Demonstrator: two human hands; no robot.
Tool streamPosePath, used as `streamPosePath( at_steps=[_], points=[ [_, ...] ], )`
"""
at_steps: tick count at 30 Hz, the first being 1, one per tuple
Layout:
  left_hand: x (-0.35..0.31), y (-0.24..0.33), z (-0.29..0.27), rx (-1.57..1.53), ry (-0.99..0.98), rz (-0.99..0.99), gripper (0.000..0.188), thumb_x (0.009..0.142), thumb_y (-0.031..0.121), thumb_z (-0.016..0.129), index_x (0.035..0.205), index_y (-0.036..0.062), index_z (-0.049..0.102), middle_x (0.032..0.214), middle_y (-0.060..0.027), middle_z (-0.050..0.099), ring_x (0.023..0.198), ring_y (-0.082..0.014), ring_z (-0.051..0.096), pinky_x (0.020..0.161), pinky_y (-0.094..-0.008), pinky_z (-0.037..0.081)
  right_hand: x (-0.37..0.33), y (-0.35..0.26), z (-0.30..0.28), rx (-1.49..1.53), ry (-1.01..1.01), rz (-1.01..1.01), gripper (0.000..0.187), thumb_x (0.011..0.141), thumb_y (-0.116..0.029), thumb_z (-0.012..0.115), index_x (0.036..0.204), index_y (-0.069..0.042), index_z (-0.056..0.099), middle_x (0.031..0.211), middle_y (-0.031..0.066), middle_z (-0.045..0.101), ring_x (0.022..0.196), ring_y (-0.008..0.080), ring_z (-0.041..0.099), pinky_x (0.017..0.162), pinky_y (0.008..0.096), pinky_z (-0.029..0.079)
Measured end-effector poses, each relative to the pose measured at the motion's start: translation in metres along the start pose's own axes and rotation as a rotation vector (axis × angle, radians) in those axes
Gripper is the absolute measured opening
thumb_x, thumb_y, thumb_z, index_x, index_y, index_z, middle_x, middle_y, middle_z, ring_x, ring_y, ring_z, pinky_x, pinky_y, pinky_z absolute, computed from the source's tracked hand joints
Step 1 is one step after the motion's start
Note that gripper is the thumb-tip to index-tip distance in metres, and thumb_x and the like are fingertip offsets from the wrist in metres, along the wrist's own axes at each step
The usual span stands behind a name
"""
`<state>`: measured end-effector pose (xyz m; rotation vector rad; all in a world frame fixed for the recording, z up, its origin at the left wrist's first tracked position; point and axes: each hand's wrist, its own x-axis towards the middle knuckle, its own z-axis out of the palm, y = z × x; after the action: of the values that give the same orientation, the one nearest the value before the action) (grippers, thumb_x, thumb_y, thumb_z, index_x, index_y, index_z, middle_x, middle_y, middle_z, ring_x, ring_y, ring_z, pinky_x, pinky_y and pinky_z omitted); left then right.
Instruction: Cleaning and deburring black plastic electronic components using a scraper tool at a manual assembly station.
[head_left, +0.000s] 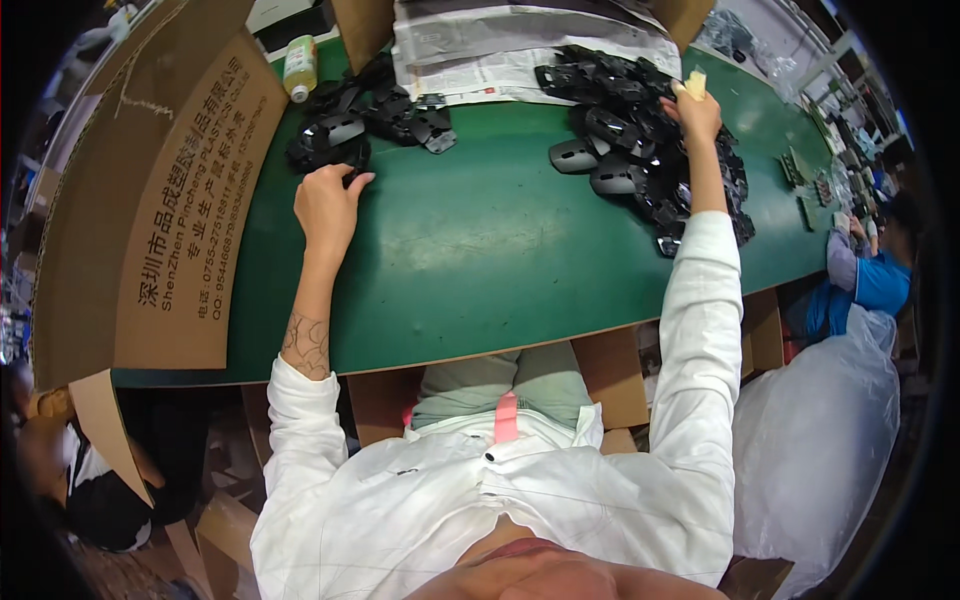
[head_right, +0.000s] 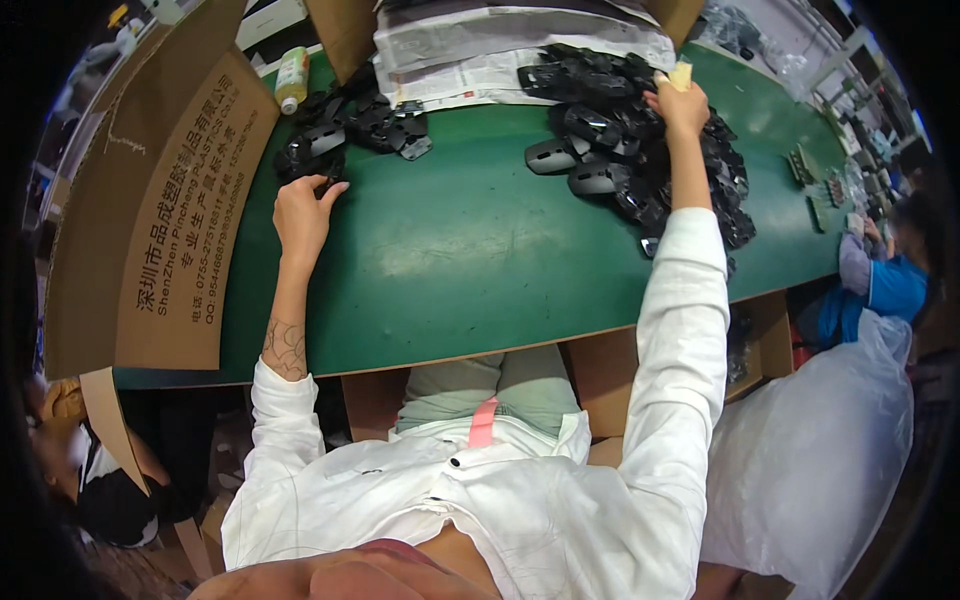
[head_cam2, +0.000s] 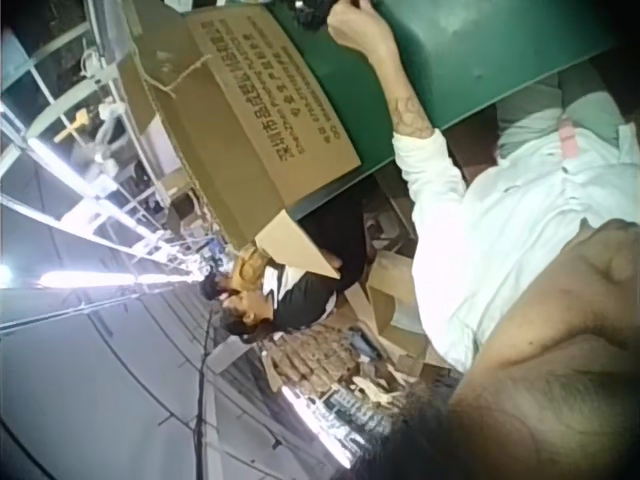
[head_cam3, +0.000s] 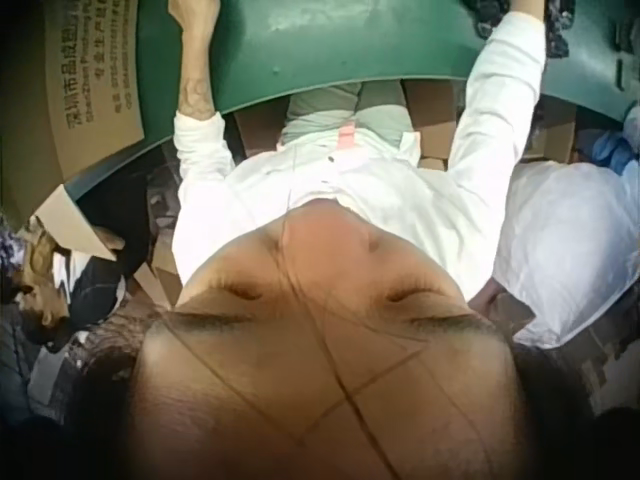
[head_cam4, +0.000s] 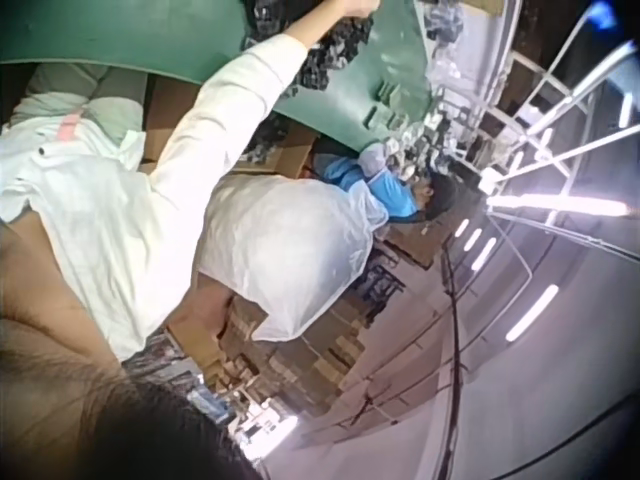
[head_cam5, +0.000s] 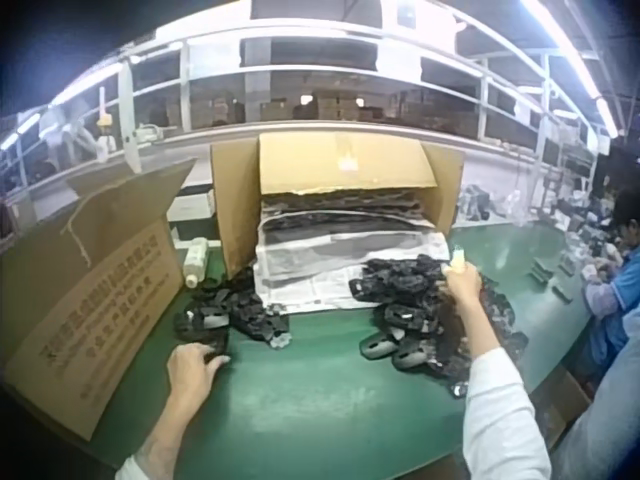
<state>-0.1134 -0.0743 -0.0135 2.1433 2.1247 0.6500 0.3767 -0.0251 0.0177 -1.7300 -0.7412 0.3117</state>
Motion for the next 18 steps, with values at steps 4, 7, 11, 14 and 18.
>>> streamPosePath(
  at_steps=[4, 7, 11, 14, 18],
  points=[
    [-0.014, -0.012, -0.024, -0.356, -0.011, -0.133, 0.026, 0.082, 0.019, 0.075, 0.098, -0.0008, 0.072, 0.082, -0.0054, 0.07, 0.063, -0.0157, 0.06, 0.065, -0.0279, 0.053, -0.04, -0.015, 0.005, 0.0, -0.094, -0.043, 0.022, 0.085, -0.016, 0.066, 0.1, 0.0, 0.066, 0.077, 0.01, 0.07, 0.067, 0.0145, 0.067, 0.061, 0.025, 0.051],
    [-0.035, -0.003, -0.035, -0.921, 0.026, -0.171, 0.021, 0.083, 0.012, 0.075, 0.097, -0.0025, 0.071, 0.079, -0.0044, 0.07, 0.063, -0.0114, 0.061, 0.061, -0.0235, 0.052, -0.098, -0.014, -0.016, 0.017, -0.222, -0.116, 0.019, 0.084, -0.013, 0.069, 0.097, 0.0, 0.065, 0.08, 0.0089, 0.07, 0.07, 0.0137, 0.067, 0.062, 0.0256, 0.052],
    [-0.104, 0.043, -0.048, -1.427, -0.111, -0.198, 0.019, 0.08, 0.001, 0.075, 0.098, -0.0023, 0.069, 0.084, -0.0077, 0.07, 0.072, -0.0124, 0.064, 0.066, -0.0211, 0.052, -0.239, -0.043, -0.029, 0.402, -0.727, -0.001, 0.034, 0.072, -0.002, 0.079, 0.1, -0.001, 0.06, 0.094, 0.0125, 0.071, 0.073, 0.0167, 0.067, 0.071, 0.0271, 0.056],
    [-0.147, 0.072, -0.036, -1.648, -0.19, -0.16, 0.021, 0.079, -0.002, 0.075, 0.099, -0.001, 0.068, 0.089, -0.0086, 0.07, 0.073, -0.0132, 0.063, 0.066, -0.0203, 0.051, -0.307, -0.029, -0.034, 0.687, -0.959, 0.143, 0.043, 0.064, 0.007, 0.082, 0.094, -0.006, 0.053, 0.103, 0.015, 0.07, 0.088, 0.0228, 0.069, 0.08, 0.0328, 0.056],
    [-0.173, 0.096, -0.02, -1.761, -0.235, -0.123, 0.02, 0.084, 0.003, 0.07, 0.103, 0.0003, 0.065, 0.087, -0.0085, 0.067, 0.067, -0.0127, 0.06, 0.058, -0.0192, 0.049, -0.334, -0.011, -0.043, 0.851, -0.894, 0.136, 0.044, 0.065, 0.009, 0.08, 0.085, -0.011, 0.046, 0.098, 0.014, 0.071, 0.089, 0.0226, 0.069, 0.08, 0.0322, 0.054]
  ],
)
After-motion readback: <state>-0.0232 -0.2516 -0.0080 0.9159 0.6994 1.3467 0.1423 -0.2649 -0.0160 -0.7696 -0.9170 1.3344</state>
